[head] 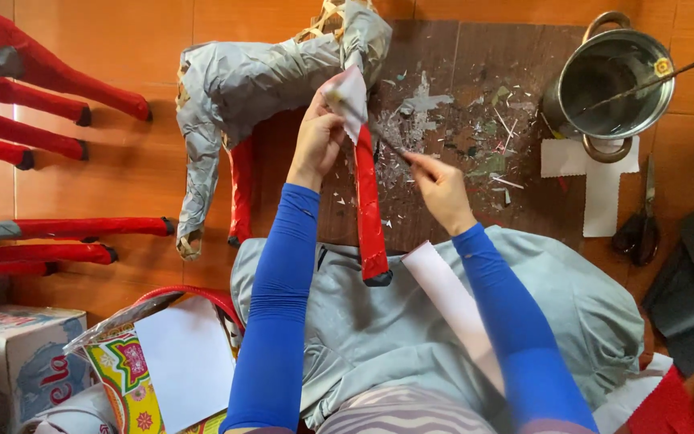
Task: Applying colored paper strips and adhesive to a paper mache giraffe frame.
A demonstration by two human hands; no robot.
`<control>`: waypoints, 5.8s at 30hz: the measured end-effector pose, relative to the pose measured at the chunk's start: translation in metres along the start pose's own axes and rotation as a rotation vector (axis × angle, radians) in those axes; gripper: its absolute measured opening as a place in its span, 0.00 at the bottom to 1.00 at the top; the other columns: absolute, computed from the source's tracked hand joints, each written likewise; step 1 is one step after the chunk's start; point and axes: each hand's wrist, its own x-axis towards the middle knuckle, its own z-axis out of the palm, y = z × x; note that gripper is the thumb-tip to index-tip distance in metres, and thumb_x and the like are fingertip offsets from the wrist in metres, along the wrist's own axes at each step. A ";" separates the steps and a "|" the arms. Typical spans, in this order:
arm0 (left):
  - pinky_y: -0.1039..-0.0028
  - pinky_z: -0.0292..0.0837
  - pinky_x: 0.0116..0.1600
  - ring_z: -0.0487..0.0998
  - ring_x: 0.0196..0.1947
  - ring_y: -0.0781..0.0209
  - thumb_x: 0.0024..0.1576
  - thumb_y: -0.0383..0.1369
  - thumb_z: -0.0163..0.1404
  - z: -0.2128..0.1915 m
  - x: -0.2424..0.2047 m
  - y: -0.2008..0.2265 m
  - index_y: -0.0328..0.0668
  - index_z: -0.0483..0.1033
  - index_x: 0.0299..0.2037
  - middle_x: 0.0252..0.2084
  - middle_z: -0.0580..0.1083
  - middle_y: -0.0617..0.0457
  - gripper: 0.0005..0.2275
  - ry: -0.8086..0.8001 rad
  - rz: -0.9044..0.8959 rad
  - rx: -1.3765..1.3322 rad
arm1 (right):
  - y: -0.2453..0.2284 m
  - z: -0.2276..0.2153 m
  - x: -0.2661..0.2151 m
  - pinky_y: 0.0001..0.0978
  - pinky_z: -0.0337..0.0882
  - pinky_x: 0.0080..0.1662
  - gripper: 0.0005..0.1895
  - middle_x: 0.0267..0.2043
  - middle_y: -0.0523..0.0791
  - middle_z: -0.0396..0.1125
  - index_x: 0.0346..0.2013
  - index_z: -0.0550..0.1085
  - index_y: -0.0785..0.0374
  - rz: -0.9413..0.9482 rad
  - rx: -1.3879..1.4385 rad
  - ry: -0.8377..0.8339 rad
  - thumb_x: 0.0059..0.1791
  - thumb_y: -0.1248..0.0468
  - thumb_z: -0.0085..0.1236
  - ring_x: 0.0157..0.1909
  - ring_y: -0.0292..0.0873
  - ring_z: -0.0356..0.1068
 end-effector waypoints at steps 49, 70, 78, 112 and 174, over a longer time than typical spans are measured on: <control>0.46 0.73 0.45 0.80 0.42 0.29 0.60 0.36 0.51 0.026 -0.003 -0.078 0.41 0.54 0.67 0.41 0.79 0.31 0.27 0.496 0.027 1.347 | 0.029 0.064 0.073 0.26 0.73 0.34 0.08 0.30 0.43 0.74 0.35 0.78 0.65 0.336 0.588 0.256 0.52 0.62 0.58 0.29 0.33 0.72; 0.58 0.75 0.60 0.78 0.54 0.43 0.70 0.38 0.44 -0.134 -0.323 0.031 0.33 0.60 0.71 0.56 0.73 0.31 0.23 0.698 0.088 0.125 | 0.055 0.115 0.107 0.24 0.68 0.41 0.16 0.46 0.45 0.66 0.57 0.68 0.61 0.300 1.750 -0.577 0.60 0.57 0.57 0.39 0.35 0.65; 0.56 0.76 0.60 0.79 0.54 0.47 0.71 0.40 0.39 -0.121 -0.299 0.086 0.37 0.63 0.67 0.57 0.75 0.44 0.20 0.710 0.331 0.013 | -0.008 0.062 -0.078 0.46 0.75 0.53 0.40 0.57 0.49 0.69 0.66 0.63 0.65 0.381 1.300 -0.576 0.53 0.37 0.51 0.55 0.49 0.73; 0.78 0.72 0.41 0.75 0.39 0.68 0.62 0.28 0.50 -0.071 -0.174 -0.221 0.35 0.70 0.60 0.49 0.77 0.50 0.16 0.302 -0.155 0.420 | -0.034 0.021 -0.101 0.28 0.76 0.30 0.25 0.41 0.43 0.74 0.64 0.67 0.66 0.399 0.379 -0.134 0.58 0.52 0.44 0.30 0.36 0.76; 0.55 0.62 0.63 0.71 0.62 0.45 0.55 0.34 0.53 0.051 -0.306 -0.184 0.38 0.75 0.54 0.60 0.72 0.43 0.17 -0.224 0.347 1.863 | 0.154 -0.364 -0.232 0.53 0.67 0.48 0.19 0.45 0.57 0.65 0.38 0.69 0.69 -0.005 -0.792 1.044 0.44 0.68 0.75 0.48 0.65 0.65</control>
